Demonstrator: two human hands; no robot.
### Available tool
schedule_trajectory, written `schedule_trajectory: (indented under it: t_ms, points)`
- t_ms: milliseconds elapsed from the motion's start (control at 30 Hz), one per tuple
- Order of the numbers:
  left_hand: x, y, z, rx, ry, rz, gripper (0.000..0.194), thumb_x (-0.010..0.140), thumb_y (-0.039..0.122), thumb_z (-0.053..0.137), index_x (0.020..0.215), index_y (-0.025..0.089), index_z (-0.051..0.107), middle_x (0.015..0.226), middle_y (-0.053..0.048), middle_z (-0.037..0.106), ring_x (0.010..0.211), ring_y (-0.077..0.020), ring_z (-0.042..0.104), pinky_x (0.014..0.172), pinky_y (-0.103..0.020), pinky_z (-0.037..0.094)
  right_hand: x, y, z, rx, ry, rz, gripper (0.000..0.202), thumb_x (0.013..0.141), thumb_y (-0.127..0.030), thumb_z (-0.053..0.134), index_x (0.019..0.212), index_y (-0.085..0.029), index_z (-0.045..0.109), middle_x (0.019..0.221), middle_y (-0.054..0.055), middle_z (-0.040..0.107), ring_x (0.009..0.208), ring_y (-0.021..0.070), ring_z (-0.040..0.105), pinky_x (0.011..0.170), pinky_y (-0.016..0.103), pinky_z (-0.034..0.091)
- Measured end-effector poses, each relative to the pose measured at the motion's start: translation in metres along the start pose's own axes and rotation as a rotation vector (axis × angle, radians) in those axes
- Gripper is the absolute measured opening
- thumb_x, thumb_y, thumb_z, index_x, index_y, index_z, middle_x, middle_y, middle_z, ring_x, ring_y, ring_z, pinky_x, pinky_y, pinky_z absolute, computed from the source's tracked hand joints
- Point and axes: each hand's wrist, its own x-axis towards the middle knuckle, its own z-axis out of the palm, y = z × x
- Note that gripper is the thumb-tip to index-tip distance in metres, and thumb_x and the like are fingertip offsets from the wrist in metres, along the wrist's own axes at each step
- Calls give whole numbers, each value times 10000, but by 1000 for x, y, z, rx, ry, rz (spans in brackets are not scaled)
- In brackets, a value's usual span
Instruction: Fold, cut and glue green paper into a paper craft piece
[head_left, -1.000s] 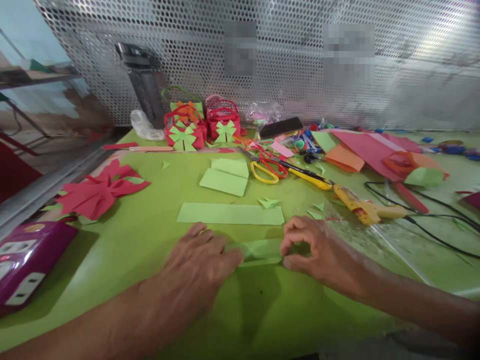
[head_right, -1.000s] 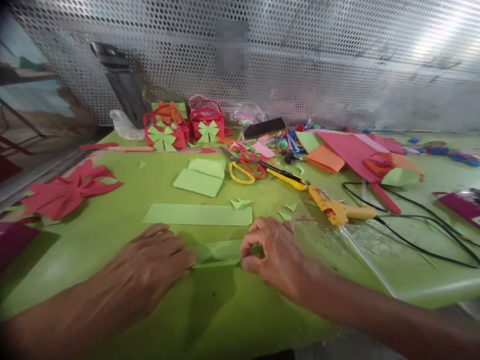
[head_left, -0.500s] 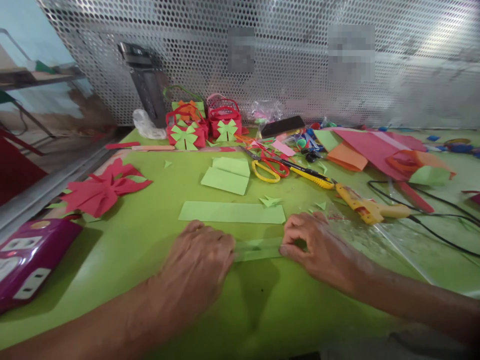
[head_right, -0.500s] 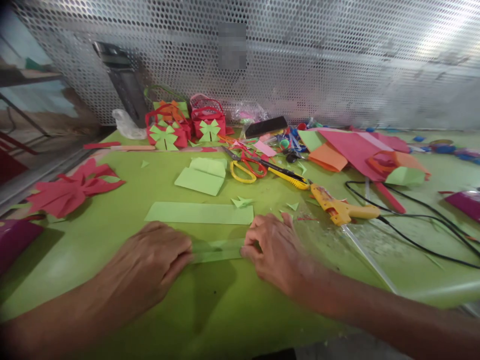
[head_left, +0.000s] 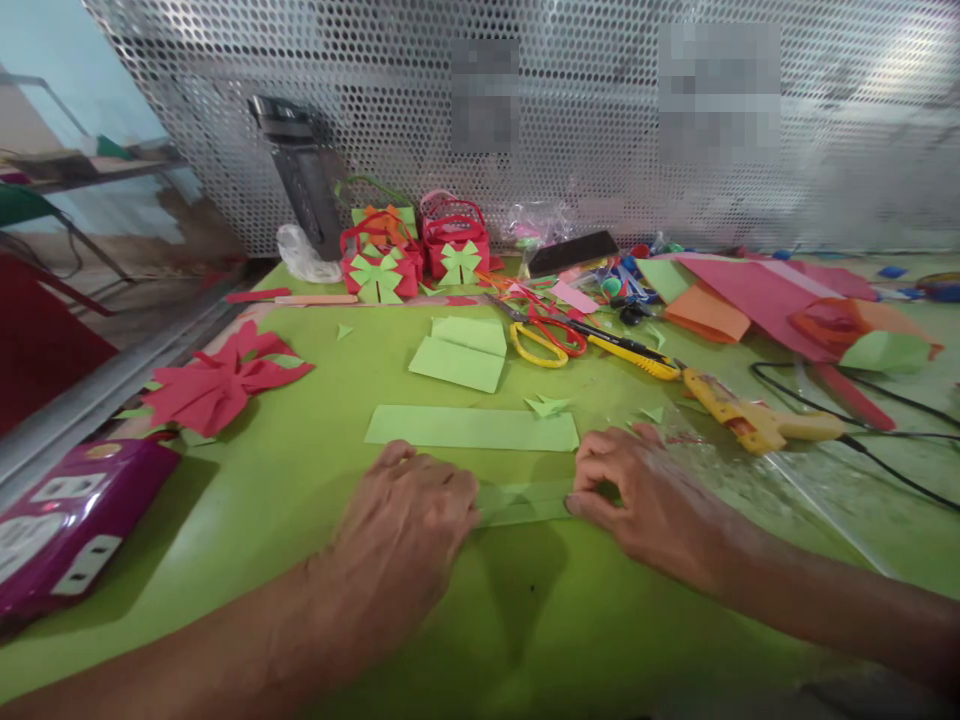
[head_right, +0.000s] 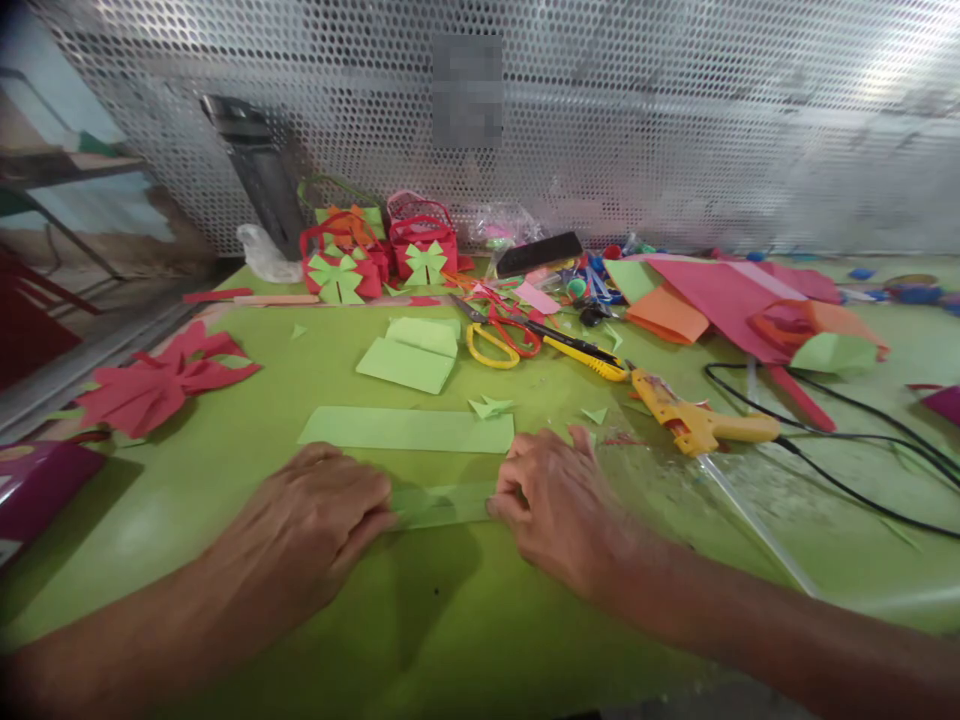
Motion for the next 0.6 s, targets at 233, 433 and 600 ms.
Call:
schedule_trajectory:
  t_ms: [233, 433, 600]
  points:
    - [4, 3, -5, 60, -149, -76, 178, 802, 97, 492, 650, 158, 563, 612, -24, 586, 581, -182, 537, 710, -415, 426, 1, 0, 1, -22, -5, -3, 233, 734, -138, 495, 505, -178, 510, 661, -16, 573, 660, 141, 495, 780, 402, 289]
    - [-4, 1, 1, 133, -92, 40, 244, 772, 30, 471, 919, 177, 600, 672, -15, 596, 636, -181, 549, 732, -388, 403, 2, -2, -2, -46, -26, 7, 219, 732, -133, 503, 517, -176, 511, 685, -8, 577, 697, 156, 515, 779, 387, 295]
    - [-4, 2, 0, 283, -79, 257, 637, 780, 33, 467, 1308, 371, 352, 717, 15, 586, 642, -170, 548, 687, -331, 376, 3, -4, -3, -56, -56, 25, 217, 738, -143, 519, 523, -171, 523, 693, -3, 584, 704, 155, 515, 810, 406, 281]
